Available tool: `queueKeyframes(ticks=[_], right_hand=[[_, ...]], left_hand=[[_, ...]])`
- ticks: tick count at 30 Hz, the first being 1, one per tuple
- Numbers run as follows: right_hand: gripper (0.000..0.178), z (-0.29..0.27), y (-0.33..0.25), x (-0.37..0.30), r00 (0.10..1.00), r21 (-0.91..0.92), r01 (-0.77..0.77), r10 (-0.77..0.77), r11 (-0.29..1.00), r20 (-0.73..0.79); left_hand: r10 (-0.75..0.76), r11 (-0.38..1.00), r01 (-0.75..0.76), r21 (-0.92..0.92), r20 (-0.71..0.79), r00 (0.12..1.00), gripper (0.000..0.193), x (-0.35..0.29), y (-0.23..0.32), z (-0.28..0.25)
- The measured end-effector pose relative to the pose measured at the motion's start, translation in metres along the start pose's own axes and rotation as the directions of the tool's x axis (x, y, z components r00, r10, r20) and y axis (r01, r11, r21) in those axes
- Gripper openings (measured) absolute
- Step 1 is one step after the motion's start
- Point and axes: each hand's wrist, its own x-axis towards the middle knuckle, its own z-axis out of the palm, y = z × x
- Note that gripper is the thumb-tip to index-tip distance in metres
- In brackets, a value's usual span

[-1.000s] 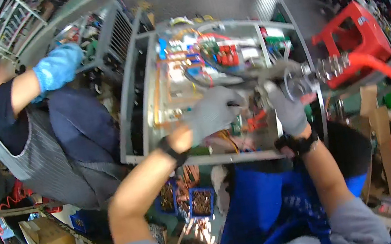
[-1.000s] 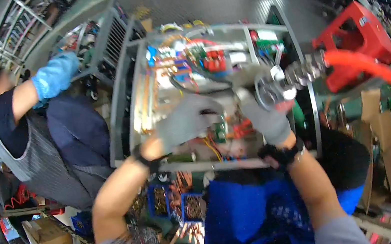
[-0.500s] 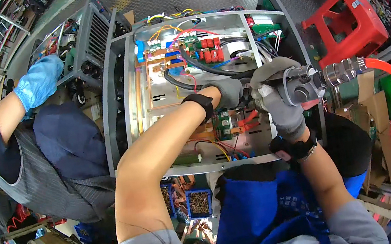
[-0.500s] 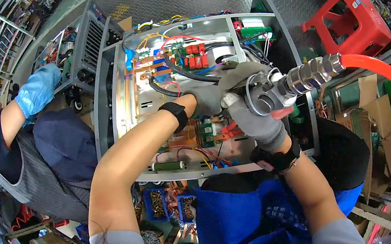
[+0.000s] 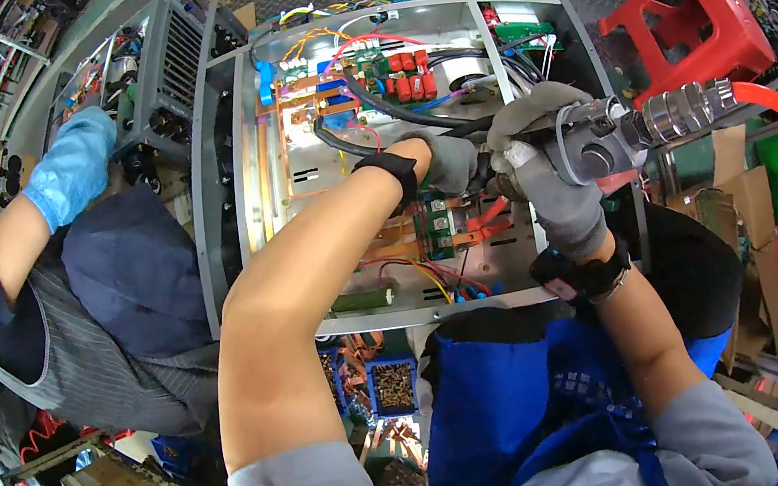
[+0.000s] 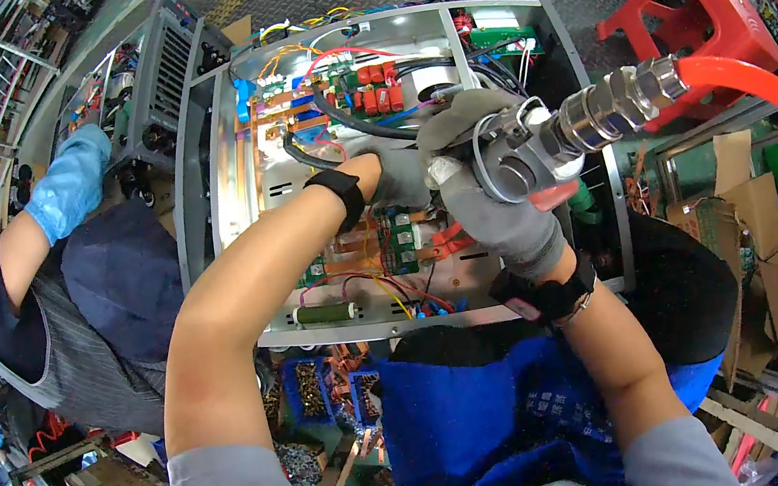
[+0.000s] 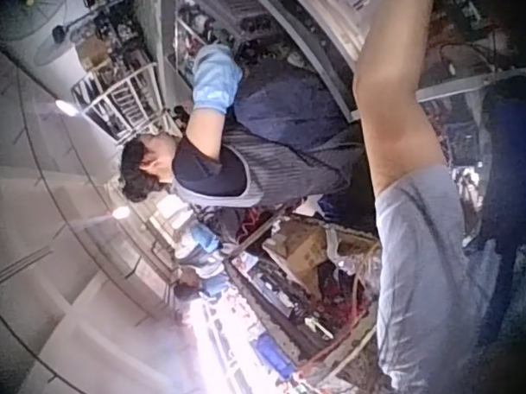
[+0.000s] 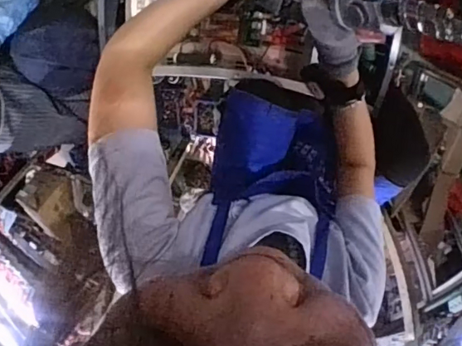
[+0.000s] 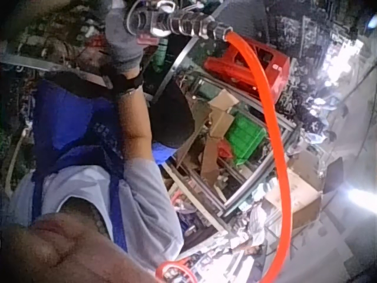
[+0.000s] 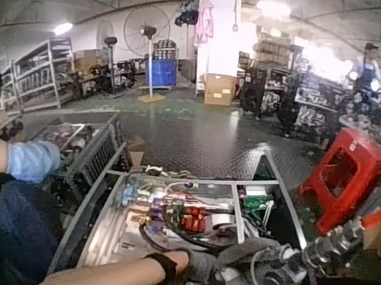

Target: The recorder is wiring and securing internal components of a solar inverter unit using hand tools and an electric screwdriver.

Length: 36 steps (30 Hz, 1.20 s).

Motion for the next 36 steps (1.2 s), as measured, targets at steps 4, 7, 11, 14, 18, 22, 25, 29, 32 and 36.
queueKeyframes(ticks=[4,7,11,14,18,22,25,29,32,36], right_hand=[[0.040,0.000,-0.008,0.003,0.998,0.100,-0.056,0.057,0.993,-0.007],[0.038,0.000,-0.017,0.006,0.972,0.315,-0.229,0.233,0.921,0.024],[0.037,-0.004,-0.001,0.002,0.998,-0.073,0.062,-0.061,0.995,0.019],[0.039,-0.002,-0.007,0.003,0.993,-0.217,0.119,-0.112,0.969,0.047],[0.041,-0.008,-0.008,0.004,0.995,-0.216,0.065,-0.047,0.974,0.087],[0.042,-0.008,-0.006,0.002,0.978,-0.382,0.180,-0.122,0.906,0.172],[0.039,-0.001,-0.008,0.000,1.000,-0.047,-0.018,0.018,0.999,-0.014],[0.032,-0.006,-0.007,-0.007,0.986,-0.121,-0.151,0.159,0.981,0.056],[0.028,-0.001,-0.016,-0.002,0.988,0.019,-0.152,0.151,0.988,0.040],[0.027,0.006,-0.031,0.006,0.978,0.277,-0.204,0.208,0.939,0.016]], left_hand=[[0.136,0.980,-0.136,0.146,0.011,0.991,0.035,0.016,-0.013,0.006],[0.177,0.968,-0.190,0.165,0.088,0.980,0.035,0.031,-0.017,0.004],[0.076,0.953,-0.142,0.268,0.244,0.967,0.034,0.028,-0.005,-0.005],[0.067,0.942,-0.148,0.302,0.261,0.963,0.034,0.031,-0.004,-0.005],[0.060,0.932,-0.151,0.329,0.271,0.961,0.033,0.030,-0.005,-0.002],[0.053,0.918,-0.154,0.366,0.270,0.961,0.032,0.029,-0.008,-0.001],[0.031,0.899,-0.144,0.413,0.269,0.963,0.032,0.029,-0.007,-0.001],[-0.063,0.957,-0.038,0.289,0.334,0.941,0.035,-0.001,0.022,-0.025],[-0.032,0.923,-0.112,0.367,0.365,0.931,0.035,0.026,0.000,-0.012],[0.227,0.944,-0.248,0.218,0.118,0.967,0.029,0.038,-0.031,0.007]])
